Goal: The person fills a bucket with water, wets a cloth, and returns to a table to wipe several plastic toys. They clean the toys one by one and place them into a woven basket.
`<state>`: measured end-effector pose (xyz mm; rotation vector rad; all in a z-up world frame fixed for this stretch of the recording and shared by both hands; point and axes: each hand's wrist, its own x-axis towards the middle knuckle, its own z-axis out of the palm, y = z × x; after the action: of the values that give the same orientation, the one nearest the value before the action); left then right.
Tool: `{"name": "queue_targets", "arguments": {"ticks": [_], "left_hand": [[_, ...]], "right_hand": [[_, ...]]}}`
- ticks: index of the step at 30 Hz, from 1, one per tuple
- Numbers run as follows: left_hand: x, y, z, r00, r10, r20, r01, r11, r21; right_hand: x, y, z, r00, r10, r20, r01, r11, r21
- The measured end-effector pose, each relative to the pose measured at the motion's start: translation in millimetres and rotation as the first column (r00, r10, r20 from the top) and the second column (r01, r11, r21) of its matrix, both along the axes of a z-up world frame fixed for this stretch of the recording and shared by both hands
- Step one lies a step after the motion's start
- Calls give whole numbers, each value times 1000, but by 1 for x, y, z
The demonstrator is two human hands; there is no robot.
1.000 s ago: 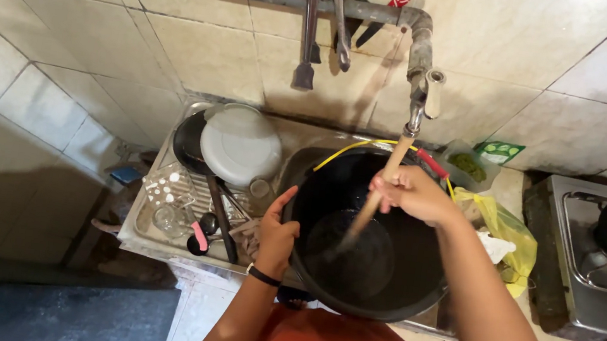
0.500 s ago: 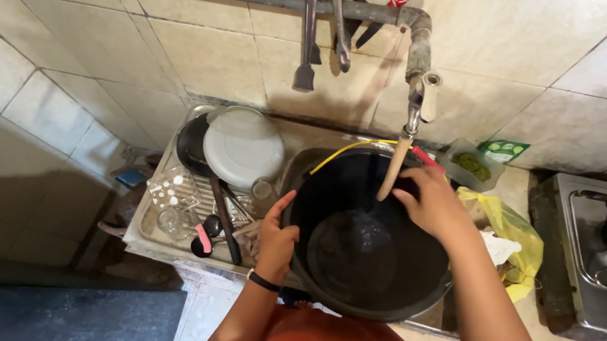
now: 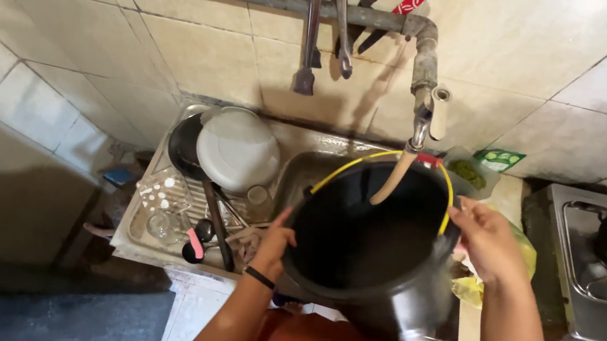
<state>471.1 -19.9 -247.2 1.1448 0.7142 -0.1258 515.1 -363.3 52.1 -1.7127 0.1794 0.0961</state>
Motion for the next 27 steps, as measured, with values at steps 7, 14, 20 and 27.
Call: {"name": "queue_targets", "arguments": {"ticks": [7,14,20,27], "left_hand": [[-27,-85,191,951,-136,-279,40,945,-325],[-22,-133,-5,987,-161,-15,77,548,-833],[-21,-149,31,989,-139,-48,37,553,-833],[-21,-163,32,992,-120,29,80,450,-889]], "right_hand": [[51,28,-9,998,28,-52,-24,996,89],[80,49,-1,991,32,-126,-39,998,-51],[78,70,30,976,-8,-216,-19,992,-124],[78,60,20,988,-2,-152,-16,993,-117]]}}
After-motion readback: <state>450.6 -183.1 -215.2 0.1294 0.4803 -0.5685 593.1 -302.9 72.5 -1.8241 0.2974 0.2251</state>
